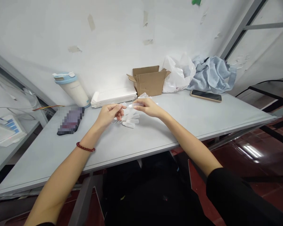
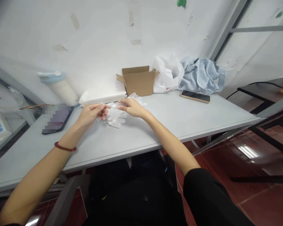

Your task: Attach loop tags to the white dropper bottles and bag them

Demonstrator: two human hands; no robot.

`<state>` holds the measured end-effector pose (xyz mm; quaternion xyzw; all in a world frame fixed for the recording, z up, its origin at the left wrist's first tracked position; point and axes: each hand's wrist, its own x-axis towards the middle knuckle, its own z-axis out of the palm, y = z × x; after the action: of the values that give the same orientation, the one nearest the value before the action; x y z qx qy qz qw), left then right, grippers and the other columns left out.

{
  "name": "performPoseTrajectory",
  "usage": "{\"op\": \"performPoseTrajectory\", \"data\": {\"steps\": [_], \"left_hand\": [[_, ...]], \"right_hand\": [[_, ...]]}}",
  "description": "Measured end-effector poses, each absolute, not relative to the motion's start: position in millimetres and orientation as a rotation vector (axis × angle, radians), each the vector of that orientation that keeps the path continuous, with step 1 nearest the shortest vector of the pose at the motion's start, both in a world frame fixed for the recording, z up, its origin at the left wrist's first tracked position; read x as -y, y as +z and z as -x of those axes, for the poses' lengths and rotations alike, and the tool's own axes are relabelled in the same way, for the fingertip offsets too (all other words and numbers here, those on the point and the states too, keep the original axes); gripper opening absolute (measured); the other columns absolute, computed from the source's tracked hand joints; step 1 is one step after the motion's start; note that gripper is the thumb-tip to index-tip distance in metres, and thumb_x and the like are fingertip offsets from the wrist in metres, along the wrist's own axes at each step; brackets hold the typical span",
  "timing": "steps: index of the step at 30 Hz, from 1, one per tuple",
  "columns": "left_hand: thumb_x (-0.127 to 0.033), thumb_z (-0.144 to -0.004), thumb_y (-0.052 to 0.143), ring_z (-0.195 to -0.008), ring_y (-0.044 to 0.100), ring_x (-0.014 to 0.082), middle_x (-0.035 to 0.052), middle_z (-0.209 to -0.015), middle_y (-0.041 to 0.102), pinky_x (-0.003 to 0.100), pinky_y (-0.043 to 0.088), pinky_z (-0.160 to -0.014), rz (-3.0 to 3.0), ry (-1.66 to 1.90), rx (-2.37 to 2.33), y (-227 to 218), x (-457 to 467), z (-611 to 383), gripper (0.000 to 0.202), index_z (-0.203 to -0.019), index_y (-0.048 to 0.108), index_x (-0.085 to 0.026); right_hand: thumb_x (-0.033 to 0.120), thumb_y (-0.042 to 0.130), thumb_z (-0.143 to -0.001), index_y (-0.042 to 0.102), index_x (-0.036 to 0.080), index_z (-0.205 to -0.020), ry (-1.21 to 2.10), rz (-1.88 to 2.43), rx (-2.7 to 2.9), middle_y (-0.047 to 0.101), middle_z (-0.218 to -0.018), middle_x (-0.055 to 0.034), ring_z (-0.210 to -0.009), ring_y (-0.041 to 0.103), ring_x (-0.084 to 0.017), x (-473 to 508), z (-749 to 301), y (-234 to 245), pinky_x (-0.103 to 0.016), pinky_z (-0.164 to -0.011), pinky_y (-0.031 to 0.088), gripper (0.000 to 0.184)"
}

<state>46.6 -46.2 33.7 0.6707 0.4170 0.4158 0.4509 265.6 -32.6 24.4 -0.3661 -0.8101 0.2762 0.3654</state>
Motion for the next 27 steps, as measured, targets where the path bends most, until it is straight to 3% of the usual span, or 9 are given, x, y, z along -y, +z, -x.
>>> {"op": "performPoseTrajectory", "data": {"steps": [11, 20, 27], "left_hand": [[-0.034, -0.072, 0.069, -0.044, 0.051, 0.0089, 0.0008, -0.058, 0.061, 0.023, 0.043, -0.047, -1.764, 0.959, -1.109, 36, 58, -51, 0.023, -0.065, 0.063, -0.014], [-0.036, -0.073, 0.068, -0.044, 0.052, 0.0096, 0.0016, -0.057, 0.061, 0.023, 0.044, -0.048, -1.809, 0.944, -1.081, 31, 59, -51, 0.024, -0.064, 0.063, -0.014], [-0.034, -0.073, 0.067, -0.043, 0.052, 0.0093, 0.0008, -0.057, 0.061, 0.023, 0.043, -0.047, -1.792, 0.912, -1.106, 33, 59, -53, 0.023, -0.064, 0.063, -0.013]], "right_hand": [[0.030, 0.053, -0.087, 0.064, 0.010, -0.092, 0.747, 0.926, 2.120, 0.058, -0.078, -0.0031, -0.069, 0.044, -0.013, 39, -261, 20, -0.027, -0.067, 0.033, 0.023], [0.030, 0.054, -0.085, 0.062, 0.010, -0.088, 0.877, 0.898, 2.107, 0.051, -0.070, -0.0004, -0.069, 0.044, -0.012, 42, -263, 22, -0.028, -0.065, 0.032, 0.022], [0.035, 0.056, -0.085, 0.063, 0.011, -0.088, 0.837, 0.873, 2.126, 0.057, -0.075, -0.0023, -0.069, 0.046, -0.013, 36, -263, 17, -0.027, -0.065, 0.033, 0.026]]}}
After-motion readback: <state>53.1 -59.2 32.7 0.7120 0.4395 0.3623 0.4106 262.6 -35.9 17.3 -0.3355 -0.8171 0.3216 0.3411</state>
